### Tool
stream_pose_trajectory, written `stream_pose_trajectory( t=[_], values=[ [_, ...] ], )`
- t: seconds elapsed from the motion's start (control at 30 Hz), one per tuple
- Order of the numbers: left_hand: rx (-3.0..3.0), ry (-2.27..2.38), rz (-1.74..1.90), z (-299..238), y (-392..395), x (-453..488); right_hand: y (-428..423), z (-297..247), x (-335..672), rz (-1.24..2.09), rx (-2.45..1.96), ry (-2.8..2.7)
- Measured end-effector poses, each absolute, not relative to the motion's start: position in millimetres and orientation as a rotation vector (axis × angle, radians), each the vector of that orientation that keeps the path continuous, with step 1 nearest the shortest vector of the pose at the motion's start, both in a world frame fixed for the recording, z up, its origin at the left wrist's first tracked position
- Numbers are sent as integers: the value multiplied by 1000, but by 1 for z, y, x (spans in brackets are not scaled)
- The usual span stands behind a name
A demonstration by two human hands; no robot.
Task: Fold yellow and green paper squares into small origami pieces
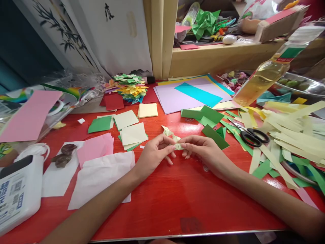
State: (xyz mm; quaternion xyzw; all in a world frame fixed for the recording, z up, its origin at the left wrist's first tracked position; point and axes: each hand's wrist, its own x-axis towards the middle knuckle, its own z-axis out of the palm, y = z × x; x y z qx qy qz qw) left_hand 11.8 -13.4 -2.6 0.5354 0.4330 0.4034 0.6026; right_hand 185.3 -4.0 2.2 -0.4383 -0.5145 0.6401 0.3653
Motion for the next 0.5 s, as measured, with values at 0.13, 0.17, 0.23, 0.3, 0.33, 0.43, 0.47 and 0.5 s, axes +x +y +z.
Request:
stream_pose_trajectory(
  t=[0.13, 0.17, 0.23, 0.3, 0.33, 0.43, 0.47, 0.5],
  values=[
    [1235, 1015, 918, -2, -14, 12, -5, 4, 185, 1638, -1152, -1331],
    [1235, 1017, 915, -2, -14, 13, -5, 4, 184, 1636, -1158, -1332],
    [1241, 1025, 908, -2, -13, 13, -5, 4, 184, 1635, -1167, -1336],
    [1247, 1037, 899, -2, -13, 13, -5, 4, 184, 1631, -1169, -1345],
    [1249, 1045, 893, -2, -13, 13, -5, 4, 184, 1627, -1167, -1350],
    [1261, 1058, 881, -2, -13, 12, -5, 4, 184, 1610, -1175, -1367],
    [1266, 1061, 877, -2, -13, 12, -5, 5, 184, 1603, -1181, -1372],
    [1269, 1064, 873, -2, -13, 12, -6, 5, 184, 1598, -1189, -1376]
  ],
)
